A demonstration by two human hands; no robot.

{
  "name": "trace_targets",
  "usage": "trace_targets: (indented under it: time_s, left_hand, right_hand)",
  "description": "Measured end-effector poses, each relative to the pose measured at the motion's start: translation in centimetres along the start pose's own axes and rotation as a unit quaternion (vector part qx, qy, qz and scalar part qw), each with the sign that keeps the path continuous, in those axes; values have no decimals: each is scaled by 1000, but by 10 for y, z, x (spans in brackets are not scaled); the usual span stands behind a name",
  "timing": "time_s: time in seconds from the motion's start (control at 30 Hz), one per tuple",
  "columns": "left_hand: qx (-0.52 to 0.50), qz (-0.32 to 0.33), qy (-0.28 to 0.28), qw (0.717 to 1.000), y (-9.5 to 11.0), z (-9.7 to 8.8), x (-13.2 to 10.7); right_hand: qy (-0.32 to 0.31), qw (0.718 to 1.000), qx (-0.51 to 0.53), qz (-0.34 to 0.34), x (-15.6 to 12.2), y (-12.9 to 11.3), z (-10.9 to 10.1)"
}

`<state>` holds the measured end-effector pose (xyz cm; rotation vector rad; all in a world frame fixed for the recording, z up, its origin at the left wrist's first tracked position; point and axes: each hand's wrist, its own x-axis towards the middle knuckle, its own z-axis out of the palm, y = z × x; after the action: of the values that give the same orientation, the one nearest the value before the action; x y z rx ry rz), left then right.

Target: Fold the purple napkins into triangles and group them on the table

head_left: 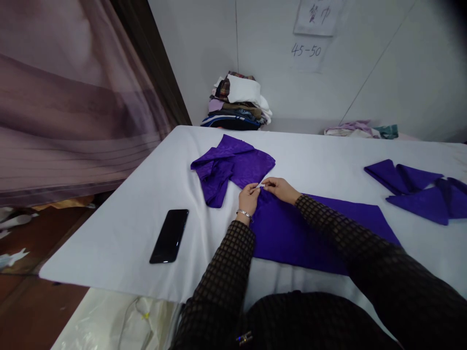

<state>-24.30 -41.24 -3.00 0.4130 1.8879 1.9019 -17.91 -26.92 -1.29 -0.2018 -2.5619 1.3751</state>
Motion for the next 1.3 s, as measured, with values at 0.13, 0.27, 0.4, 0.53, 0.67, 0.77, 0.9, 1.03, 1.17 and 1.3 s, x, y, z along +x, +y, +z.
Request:
trace_targets:
  time_s: [0.13, 0.27, 0.4, 0.53, 0.67, 0.77, 0.9, 1.03, 1.17, 1.3]
  left_hand:
    - [30, 10, 7, 999, 5, -8, -5]
    - [187, 62, 4, 980, 10, -23, -28]
    - [324, 108, 5, 940, 13, -31, -58]
    - [369, 166, 31, 914, 15, -31, -75]
    - [424, 147, 8, 894, 11, -32, -80]
    - [463, 112, 2, 879, 8, -32, -82]
    - [485, 94, 7, 869, 10, -30, -86]
    - [492, 91, 9, 866, 11, -28, -88]
    - [491, 98, 7, 866, 10, -29, -90]
    - [463, 103, 18, 880, 11, -35, -92]
  right_hand:
    - [1, 1000, -4, 3, 1, 2, 2]
    - [15, 1000, -7, 10, 2, 4, 3]
    - [16, 1000, 12, 15, 2, 7, 4]
    - [19, 1000, 21, 11, 3, 9, 6]
    - [23, 999, 27, 19, 5, 11, 9]
    - [21, 999, 19, 20, 5, 12, 11]
    - [26, 1000, 4, 17, 5, 12, 12]
    - [32, 999, -9, 19, 5, 12, 13]
    - [40, 999, -18, 14, 6, 13, 15]
    - [37, 998, -43, 7, 5, 16, 17]
